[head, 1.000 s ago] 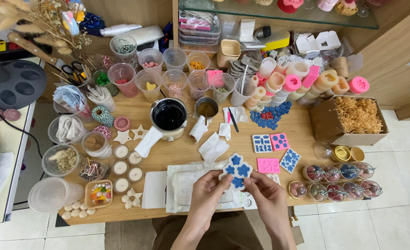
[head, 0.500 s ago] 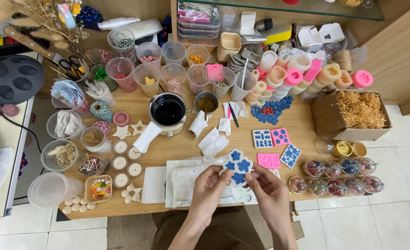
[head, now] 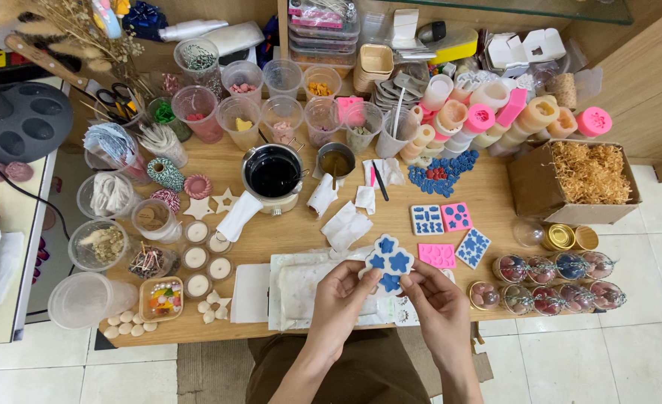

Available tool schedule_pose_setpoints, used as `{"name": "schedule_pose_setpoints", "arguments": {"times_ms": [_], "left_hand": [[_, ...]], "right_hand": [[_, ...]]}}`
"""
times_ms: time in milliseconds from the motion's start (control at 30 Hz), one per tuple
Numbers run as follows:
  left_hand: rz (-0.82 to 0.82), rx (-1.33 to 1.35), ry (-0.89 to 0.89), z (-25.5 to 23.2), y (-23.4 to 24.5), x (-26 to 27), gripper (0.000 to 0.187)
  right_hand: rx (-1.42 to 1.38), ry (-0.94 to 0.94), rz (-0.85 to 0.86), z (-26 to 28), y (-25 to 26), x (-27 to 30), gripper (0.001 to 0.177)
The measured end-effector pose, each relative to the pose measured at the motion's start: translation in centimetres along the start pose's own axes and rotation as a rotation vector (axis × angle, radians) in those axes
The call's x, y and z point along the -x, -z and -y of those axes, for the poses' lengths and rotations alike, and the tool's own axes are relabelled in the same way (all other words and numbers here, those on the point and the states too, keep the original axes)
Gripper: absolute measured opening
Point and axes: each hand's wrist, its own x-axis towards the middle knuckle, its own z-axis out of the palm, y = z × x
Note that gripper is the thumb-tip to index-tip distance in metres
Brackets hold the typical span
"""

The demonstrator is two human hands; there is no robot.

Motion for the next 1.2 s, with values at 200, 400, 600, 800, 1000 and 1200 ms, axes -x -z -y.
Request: {"name": "schedule_pose_setpoints", "arguments": {"times_ms": [200,400,600,800,1000,1200], "left_hand": [[0.105,0.057,0.148,0.2,0.5,0.7,0.025],[0.120,0.063,0.121,1.2,0.9,0.7,0.028],[0.139,0.133,0.097,1.0,0.4,0.7,0.028],[0.089,0.253,0.216,0.6,-0.1,0.7,0.023],[0.057,0.236,0.153,1.7,0.1,0.4,0.020],[0.080,0.236,0.083,2.0,0.2,0.1,0.021]], "right_hand": [[-0.036,0.044,-0.035,0.0,0.2,-0.3,0.039],[-0.062,-0.013,-0.038,-0.1,-0.4,0.4,0.039],[-0.118,-0.010,-0.031,0.6,-1.0,0.7,0.039],[-0.097,0.024,-0.048,0.9,-1.3,0.7,0.038],[-0.100,0.060,-0.081,0.9,-2.0,0.8,0.044],[-0.146,0.088,-0.070,1.3,-2.4,1.0,0.050]]}}
